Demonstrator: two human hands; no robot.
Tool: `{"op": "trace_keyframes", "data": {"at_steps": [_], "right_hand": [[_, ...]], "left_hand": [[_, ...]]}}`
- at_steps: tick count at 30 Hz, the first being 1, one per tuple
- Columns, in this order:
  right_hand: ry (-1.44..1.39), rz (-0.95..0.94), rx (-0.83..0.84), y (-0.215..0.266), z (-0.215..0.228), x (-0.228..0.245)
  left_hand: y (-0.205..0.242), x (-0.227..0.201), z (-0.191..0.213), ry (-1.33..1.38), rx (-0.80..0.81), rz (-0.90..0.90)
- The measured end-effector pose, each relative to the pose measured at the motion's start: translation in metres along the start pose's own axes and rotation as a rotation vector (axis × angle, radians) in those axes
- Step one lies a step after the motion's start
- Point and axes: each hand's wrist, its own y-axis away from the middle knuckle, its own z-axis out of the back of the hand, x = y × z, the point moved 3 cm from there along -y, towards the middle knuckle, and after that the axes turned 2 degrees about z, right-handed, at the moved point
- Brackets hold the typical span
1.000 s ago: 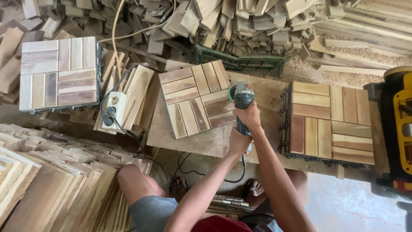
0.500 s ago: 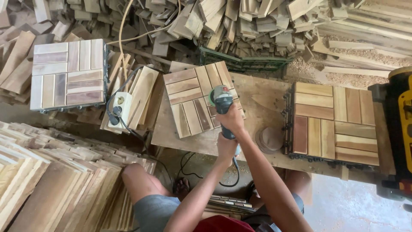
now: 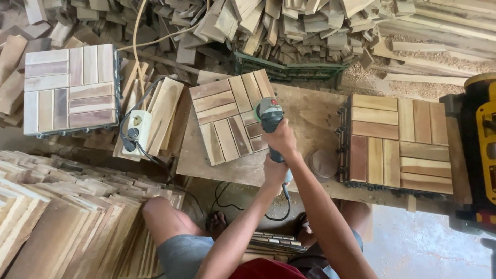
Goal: Sanding the surface of square wooden tiles using a handheld orbital sander in a workshop.
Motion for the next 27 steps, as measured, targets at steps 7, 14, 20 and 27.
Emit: {"op": "trace_keyframes", "data": {"at_steps": [7,14,20,27], "right_hand": [[0.066,-0.041,-0.059,-0.031,0.013,-0.03],[0.014,-0.04,-0.104,-0.034,0.018,-0.037],[-0.028,-0.059,-0.117,-0.043,0.029,-0.044],[-0.125,-0.045,-0.139,-0.058,0.029,-0.056]], "left_hand": [[-0.042,0.023,-0.043,-0.016,0.071,-0.017],[-0.053,0.026,-0.047,-0.086,0.058,-0.009],[-0.054,0.013,-0.052,-0.05,0.074,-0.013],[-0.055,-0.001,-0.05,0.005,0.079,-0.02]]}}
